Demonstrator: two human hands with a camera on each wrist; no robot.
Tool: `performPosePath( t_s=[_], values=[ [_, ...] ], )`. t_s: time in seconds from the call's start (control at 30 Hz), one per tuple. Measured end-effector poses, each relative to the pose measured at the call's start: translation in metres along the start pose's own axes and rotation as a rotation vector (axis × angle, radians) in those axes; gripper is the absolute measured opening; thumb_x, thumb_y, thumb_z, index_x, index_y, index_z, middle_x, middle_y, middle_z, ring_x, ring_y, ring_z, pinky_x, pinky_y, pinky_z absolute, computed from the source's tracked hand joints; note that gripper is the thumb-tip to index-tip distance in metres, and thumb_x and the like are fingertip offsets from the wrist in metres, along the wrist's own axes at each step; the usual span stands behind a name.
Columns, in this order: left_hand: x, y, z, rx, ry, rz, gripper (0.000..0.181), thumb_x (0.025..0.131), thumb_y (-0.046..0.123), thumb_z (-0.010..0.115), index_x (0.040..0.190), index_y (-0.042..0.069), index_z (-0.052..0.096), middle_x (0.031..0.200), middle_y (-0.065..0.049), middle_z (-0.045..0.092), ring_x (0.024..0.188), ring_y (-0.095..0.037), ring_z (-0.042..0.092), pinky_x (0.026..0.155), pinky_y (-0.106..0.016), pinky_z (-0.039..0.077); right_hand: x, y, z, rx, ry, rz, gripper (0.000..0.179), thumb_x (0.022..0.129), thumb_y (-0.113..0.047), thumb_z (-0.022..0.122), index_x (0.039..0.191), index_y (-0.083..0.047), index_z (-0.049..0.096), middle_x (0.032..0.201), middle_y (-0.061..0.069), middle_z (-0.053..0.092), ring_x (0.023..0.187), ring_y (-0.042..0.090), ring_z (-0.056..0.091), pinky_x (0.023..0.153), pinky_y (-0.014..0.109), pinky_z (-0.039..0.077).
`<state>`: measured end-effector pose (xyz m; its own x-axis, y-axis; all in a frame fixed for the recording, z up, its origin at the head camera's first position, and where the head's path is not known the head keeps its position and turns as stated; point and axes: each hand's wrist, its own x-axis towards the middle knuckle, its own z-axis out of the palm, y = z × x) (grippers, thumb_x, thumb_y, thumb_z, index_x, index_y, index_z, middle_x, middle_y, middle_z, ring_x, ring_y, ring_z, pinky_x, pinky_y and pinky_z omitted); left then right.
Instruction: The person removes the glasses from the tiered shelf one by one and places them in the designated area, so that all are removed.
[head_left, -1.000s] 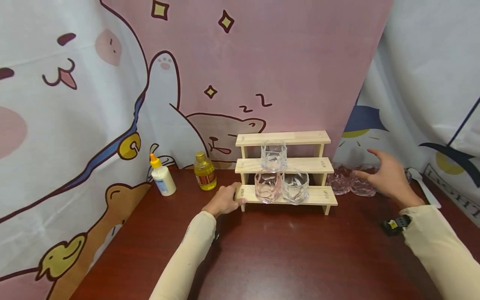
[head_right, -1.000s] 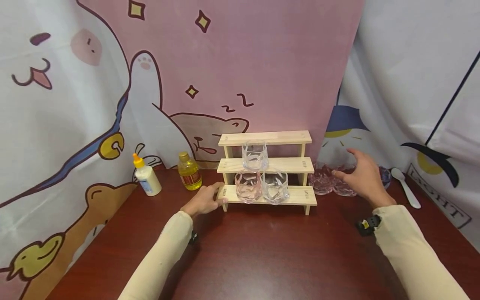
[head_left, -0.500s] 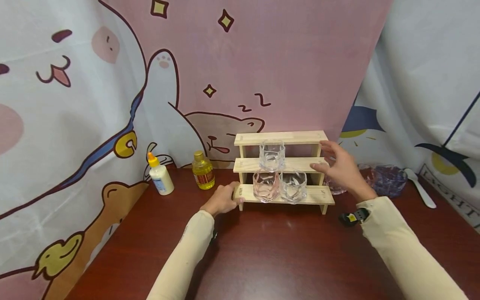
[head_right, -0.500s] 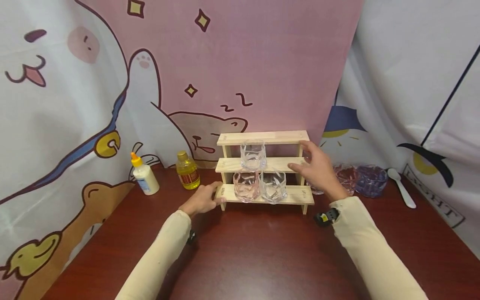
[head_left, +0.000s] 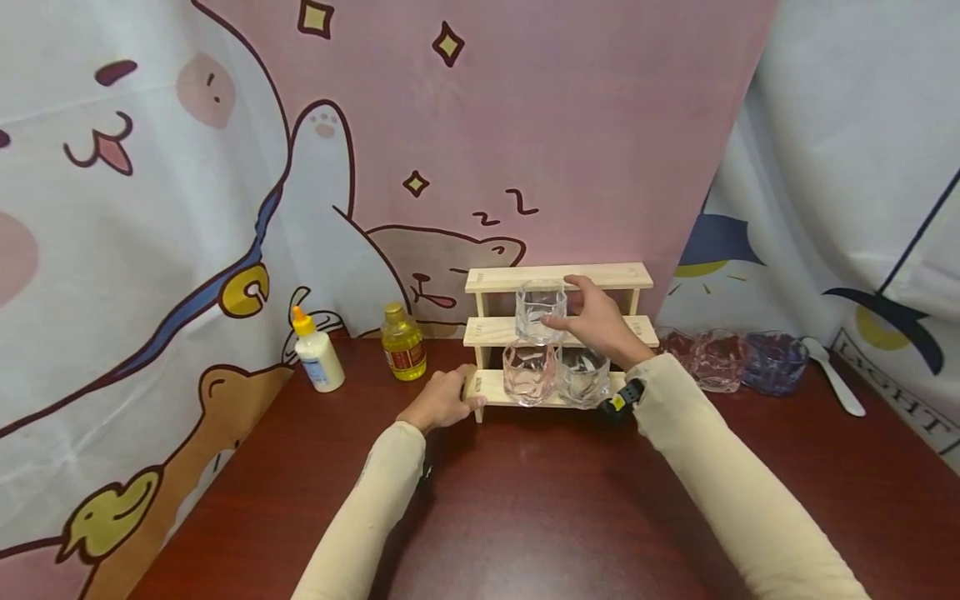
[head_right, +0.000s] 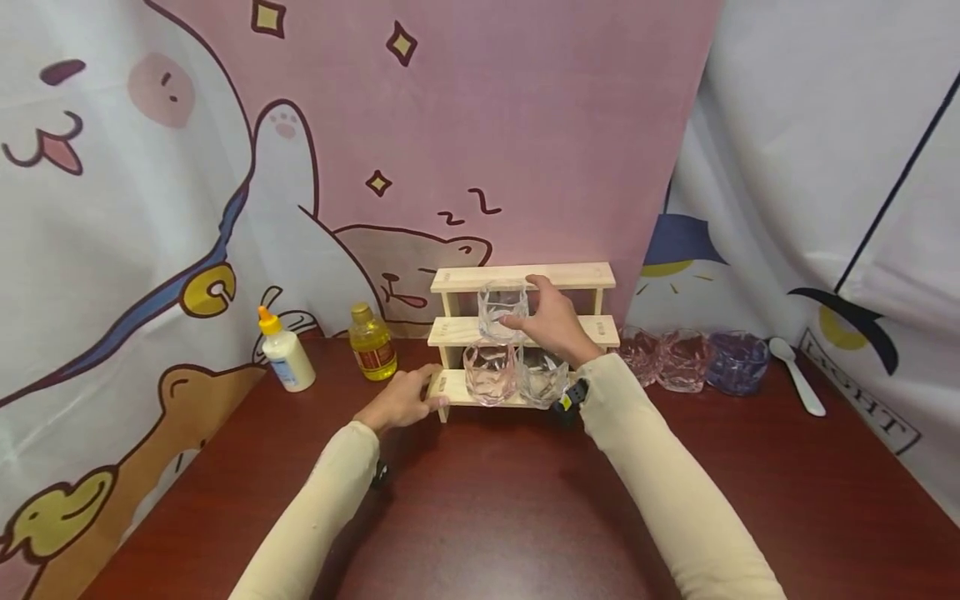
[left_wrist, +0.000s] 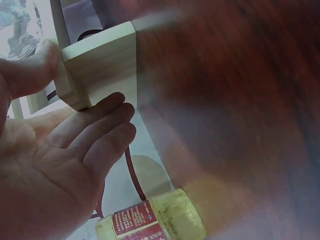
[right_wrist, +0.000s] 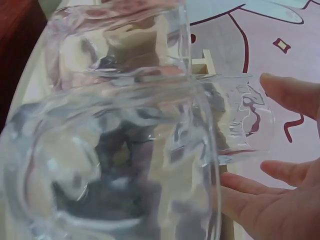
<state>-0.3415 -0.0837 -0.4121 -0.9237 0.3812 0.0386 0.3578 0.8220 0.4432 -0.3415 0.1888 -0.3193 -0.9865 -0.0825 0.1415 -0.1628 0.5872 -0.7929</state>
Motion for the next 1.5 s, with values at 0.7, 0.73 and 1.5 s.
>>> performPosePath(
  t_s=[0.7, 0.73, 1.5],
  values=[
    [0.0, 0.003, -0.003, 0.022, -0.01, 0.002, 0.063, 0.094, 0.03, 0.071, 0.148, 0.009, 0.047, 0.122, -0.021, 0.067, 0.099, -0.025, 0.06, 0.089, -0.041, 0.049, 0.019, -0.007, 0.023, 0.076, 0.066, 0.064, 0.09, 0.089, -0.029, 0.075, 0.16, -0.015, 0.021, 0.163, 0.018, 0.03, 0.147, 0.042, 0.032, 0.117, 0.057, 0.033],
    [-0.001, 0.003, -0.003, 0.02, -0.009, 0.001, 0.063, 0.094, 0.03, 0.072, 0.148, 0.009, 0.047, 0.123, -0.021, 0.067, 0.099, -0.025, 0.06, 0.088, -0.04, 0.049, 0.02, -0.007, 0.023, 0.081, 0.069, 0.064, 0.089, 0.089, -0.028, 0.075, 0.159, -0.014, 0.022, 0.162, 0.019, 0.031, 0.147, 0.042, 0.033, 0.116, 0.057, 0.033],
    [-0.001, 0.003, 0.001, 0.027, 0.005, 0.01, 0.064, 0.093, 0.029, 0.072, 0.147, 0.007, 0.048, 0.116, -0.02, 0.07, 0.095, -0.024, 0.06, 0.085, -0.039, 0.05, 0.017, -0.015, 0.015, 0.045, 0.185, 0.051, 0.084, 0.083, -0.026, 0.083, 0.152, -0.007, 0.038, 0.151, 0.022, 0.047, 0.134, 0.04, 0.049, 0.112, 0.051, 0.041]
  ],
)
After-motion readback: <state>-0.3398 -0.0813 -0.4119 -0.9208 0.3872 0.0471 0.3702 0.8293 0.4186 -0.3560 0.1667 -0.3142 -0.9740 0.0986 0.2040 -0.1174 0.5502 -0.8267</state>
